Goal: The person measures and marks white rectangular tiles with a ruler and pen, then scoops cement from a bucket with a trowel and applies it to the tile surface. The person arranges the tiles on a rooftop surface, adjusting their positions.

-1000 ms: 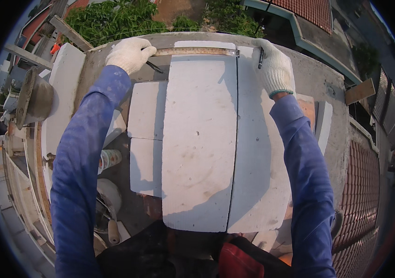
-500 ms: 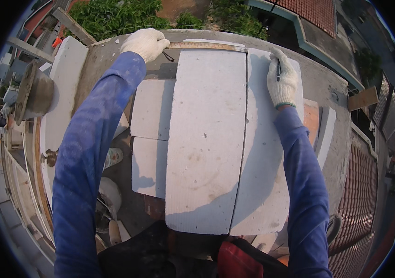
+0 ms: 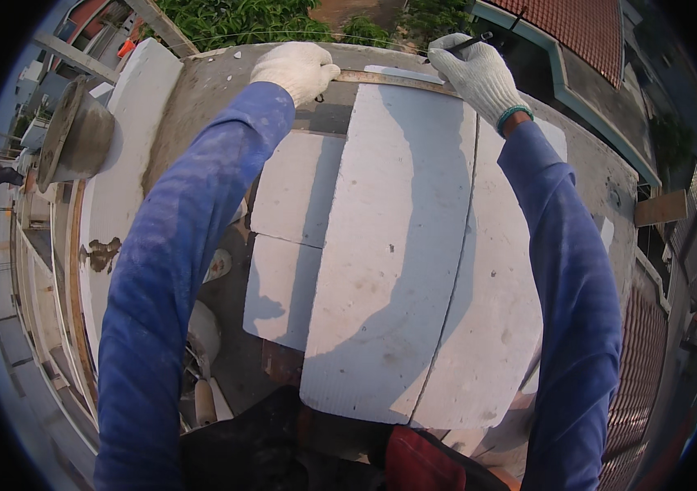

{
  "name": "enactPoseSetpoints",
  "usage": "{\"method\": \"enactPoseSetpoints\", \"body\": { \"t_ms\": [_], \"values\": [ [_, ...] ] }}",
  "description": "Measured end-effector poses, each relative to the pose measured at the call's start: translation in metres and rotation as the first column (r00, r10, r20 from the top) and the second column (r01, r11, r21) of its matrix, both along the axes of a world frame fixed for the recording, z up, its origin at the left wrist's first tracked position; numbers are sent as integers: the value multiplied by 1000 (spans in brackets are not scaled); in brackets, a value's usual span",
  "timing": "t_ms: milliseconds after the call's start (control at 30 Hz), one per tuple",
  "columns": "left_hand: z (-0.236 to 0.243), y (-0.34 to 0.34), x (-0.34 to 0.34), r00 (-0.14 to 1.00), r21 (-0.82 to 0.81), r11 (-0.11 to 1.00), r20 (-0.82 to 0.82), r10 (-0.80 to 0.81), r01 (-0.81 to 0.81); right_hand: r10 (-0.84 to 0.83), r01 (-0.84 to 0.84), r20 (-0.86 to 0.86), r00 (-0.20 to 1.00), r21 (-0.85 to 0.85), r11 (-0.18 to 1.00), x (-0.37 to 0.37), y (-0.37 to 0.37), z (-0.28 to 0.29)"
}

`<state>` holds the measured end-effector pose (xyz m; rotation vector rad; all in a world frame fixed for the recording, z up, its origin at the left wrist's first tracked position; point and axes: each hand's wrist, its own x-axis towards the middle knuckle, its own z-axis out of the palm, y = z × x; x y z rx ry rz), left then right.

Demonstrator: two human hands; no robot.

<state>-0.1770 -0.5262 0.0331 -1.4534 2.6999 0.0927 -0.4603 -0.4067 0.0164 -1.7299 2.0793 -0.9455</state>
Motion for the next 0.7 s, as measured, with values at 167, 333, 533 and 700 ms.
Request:
{"method": "enactPoseSetpoints", "body": {
  "t_ms": [167, 333, 533, 700],
  "values": [
    [-6, 3, -2, 999, -45, 999, -30, -19, 17, -56, 47, 111, 992, 87, 995, -9, -1, -25],
    [-11, -4, 3, 1000, -43, 999, -21, -2, 1, -34, 23, 82, 996, 131, 991, -1, 3, -19],
    [-9, 0, 0, 999, -45, 999, -33, 7, -8, -15, 6, 59, 998, 155, 988, -4, 6, -15],
    [-8, 2, -2, 999, -26, 999, -34, 22, -23, -37, 30, 32, 999, 182, 983, -2, 5, -13]
  ]
}}
